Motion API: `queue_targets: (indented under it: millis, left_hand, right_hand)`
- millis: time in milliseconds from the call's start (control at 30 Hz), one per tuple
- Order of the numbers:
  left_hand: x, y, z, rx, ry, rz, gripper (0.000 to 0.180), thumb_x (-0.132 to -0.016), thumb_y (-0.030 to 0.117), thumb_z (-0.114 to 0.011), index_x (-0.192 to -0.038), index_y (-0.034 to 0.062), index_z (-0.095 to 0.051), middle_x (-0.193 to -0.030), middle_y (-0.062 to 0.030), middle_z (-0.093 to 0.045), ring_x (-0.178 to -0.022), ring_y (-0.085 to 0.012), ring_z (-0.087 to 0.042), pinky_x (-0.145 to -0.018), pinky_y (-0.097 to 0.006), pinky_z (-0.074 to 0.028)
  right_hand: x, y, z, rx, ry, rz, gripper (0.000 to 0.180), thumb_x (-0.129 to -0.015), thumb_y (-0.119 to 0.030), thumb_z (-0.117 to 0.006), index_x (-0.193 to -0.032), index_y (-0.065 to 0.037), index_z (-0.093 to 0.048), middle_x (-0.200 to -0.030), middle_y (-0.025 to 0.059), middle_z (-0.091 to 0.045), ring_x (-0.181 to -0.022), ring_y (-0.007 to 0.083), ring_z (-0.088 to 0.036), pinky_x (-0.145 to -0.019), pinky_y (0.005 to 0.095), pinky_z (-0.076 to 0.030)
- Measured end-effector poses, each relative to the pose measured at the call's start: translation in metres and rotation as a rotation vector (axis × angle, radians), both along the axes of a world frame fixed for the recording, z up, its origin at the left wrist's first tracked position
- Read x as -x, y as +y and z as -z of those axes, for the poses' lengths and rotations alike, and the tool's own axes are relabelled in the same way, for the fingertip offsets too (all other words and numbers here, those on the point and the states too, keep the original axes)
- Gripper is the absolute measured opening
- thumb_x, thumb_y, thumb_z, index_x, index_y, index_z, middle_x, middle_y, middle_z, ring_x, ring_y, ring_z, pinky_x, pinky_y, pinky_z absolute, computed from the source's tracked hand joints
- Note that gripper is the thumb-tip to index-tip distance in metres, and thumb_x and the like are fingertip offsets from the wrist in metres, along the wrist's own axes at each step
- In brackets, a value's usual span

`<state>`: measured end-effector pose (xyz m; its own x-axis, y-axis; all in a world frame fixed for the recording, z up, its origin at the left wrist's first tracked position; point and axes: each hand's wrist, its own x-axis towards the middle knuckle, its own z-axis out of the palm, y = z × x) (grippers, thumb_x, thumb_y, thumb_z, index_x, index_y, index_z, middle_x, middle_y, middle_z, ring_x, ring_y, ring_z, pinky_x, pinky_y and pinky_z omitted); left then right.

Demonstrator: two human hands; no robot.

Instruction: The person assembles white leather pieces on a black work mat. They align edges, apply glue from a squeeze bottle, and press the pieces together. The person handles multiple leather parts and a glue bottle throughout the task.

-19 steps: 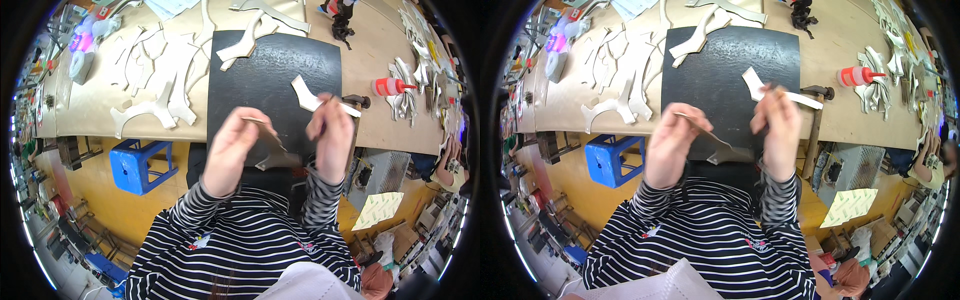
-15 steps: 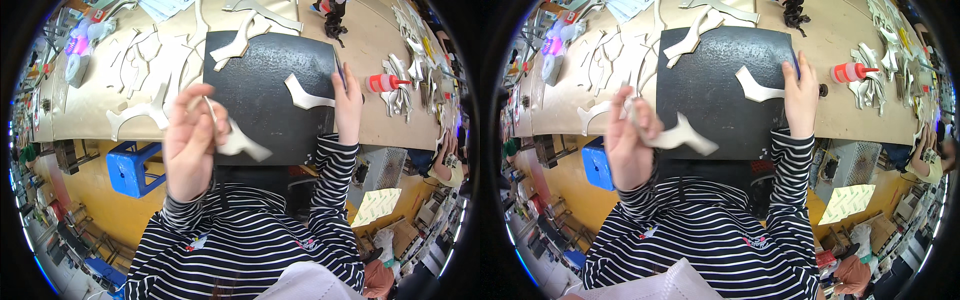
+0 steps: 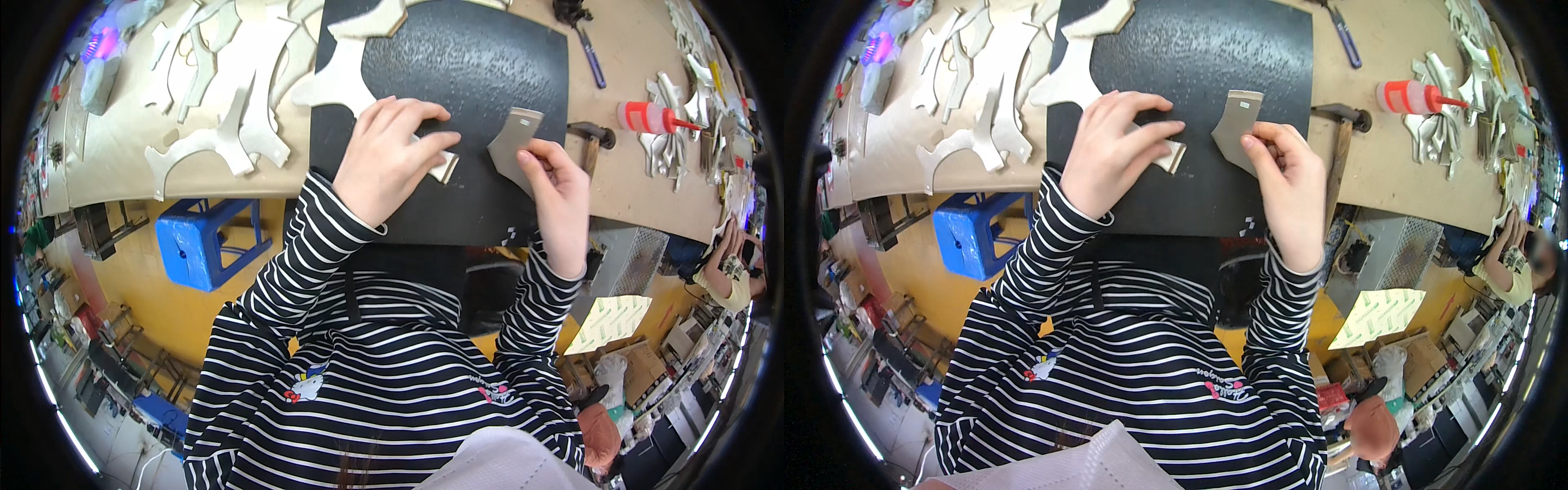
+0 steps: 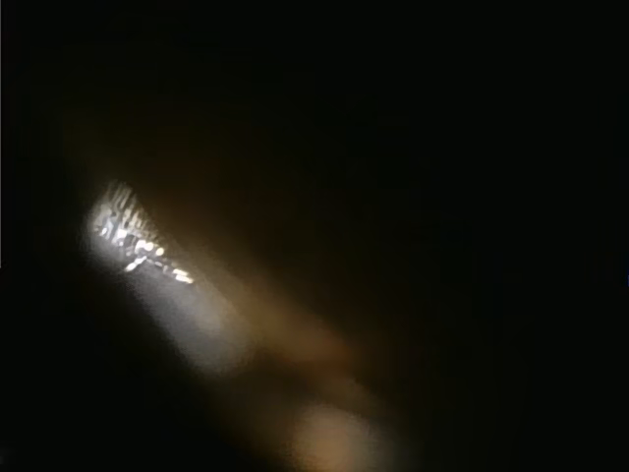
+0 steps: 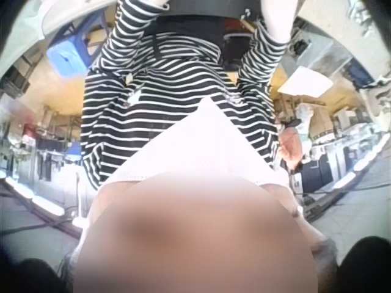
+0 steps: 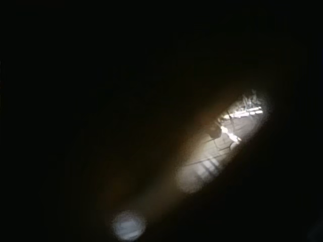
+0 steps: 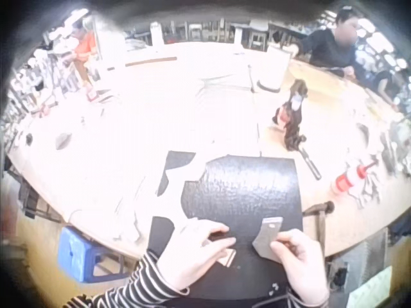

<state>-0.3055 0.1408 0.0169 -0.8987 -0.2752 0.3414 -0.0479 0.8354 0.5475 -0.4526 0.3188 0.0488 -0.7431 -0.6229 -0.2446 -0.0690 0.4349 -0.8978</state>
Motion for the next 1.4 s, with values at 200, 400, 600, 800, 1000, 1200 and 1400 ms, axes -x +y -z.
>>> queue_targets:
  millis: [200,400,600,800,1000,1200,1400]
  left_hand:
    - [-0.017,0.008,0.014,-0.109,-0.002,-0.058,0.021,-0.076,0.017,-0.075,-0.096,0.0134,-0.072,-0.106,0.0015,-0.065,-0.105,-0.0204,-0.059,-0.096,-0.039,-0.039]
    - [-0.016,0.008,0.017,-0.088,-0.030,-0.063,0.029,-0.074,0.015,-0.078,-0.102,0.0148,-0.075,-0.110,0.0005,-0.066,-0.104,-0.0218,-0.058,-0.093,-0.037,-0.040]
    - [-0.015,0.010,0.017,-0.090,-0.003,-0.098,0.028,-0.072,0.016,-0.078,-0.100,0.0140,-0.076,-0.106,-0.0006,-0.067,-0.100,-0.0221,-0.059,-0.090,-0.036,-0.043]
    - [-0.012,0.010,0.022,-0.093,0.033,-0.128,0.024,-0.073,0.015,-0.077,-0.096,0.0149,-0.075,-0.103,0.0016,-0.067,-0.101,-0.0211,-0.060,-0.092,-0.037,-0.042]
    - [-0.013,0.009,0.022,-0.122,0.018,-0.131,0.022,-0.075,0.014,-0.075,-0.096,0.0150,-0.075,-0.104,0.0017,-0.066,-0.102,-0.0211,-0.060,-0.091,-0.037,-0.042]
    - [-0.013,0.009,0.022,-0.113,0.013,-0.124,0.023,-0.074,0.014,-0.076,-0.097,0.0157,-0.075,-0.105,0.0019,-0.066,-0.100,-0.0204,-0.060,-0.090,-0.037,-0.042]
    - [-0.012,0.008,0.020,-0.108,0.012,-0.122,0.025,-0.074,0.014,-0.078,-0.099,0.0159,-0.076,-0.106,0.0016,-0.067,-0.099,-0.0190,-0.059,-0.089,-0.035,-0.042]
  right_hand:
    - [-0.017,0.010,-0.015,0.137,-0.347,0.130,0.017,-0.089,-0.003,-0.068,-0.104,0.002,-0.062,-0.085,0.0019,-0.066,-0.068,0.0030,-0.054,-0.059,0.0164,-0.039]
    - [-0.024,0.014,-0.025,0.326,-0.458,0.196,0.025,-0.087,0.002,-0.069,-0.110,0.003,-0.060,-0.091,0.0071,-0.068,-0.061,0.0028,-0.052,-0.046,0.0153,-0.034]
    - [-0.035,0.019,-0.024,0.607,-0.620,0.196,0.040,-0.083,0.005,-0.070,-0.120,0.007,-0.058,-0.106,0.0165,-0.068,-0.061,0.0074,-0.058,-0.045,0.0161,-0.040]
    - [-0.035,0.005,0.005,0.114,-0.544,0.104,0.020,-0.085,0.001,-0.071,-0.104,0.003,-0.065,-0.087,0.0091,-0.071,-0.061,0.0097,-0.062,-0.048,0.0182,-0.043]
    - [-0.036,-0.005,0.015,0.014,-0.359,0.073,0.017,-0.086,-0.002,-0.074,-0.100,0.005,-0.068,-0.085,0.0092,-0.073,-0.068,0.0101,-0.067,-0.057,0.0186,-0.050]
    - [-0.040,-0.009,0.016,0.033,-0.333,0.119,0.016,-0.085,0.002,-0.073,-0.100,0.005,-0.068,-0.085,0.0091,-0.072,-0.073,0.0114,-0.069,-0.064,0.0204,-0.054]
    - [-0.045,-0.013,0.016,0.085,-0.220,0.098,0.013,-0.084,0.003,-0.073,-0.096,0.005,-0.068,-0.084,0.0087,-0.072,-0.075,0.0120,-0.069,-0.064,0.0204,-0.054]
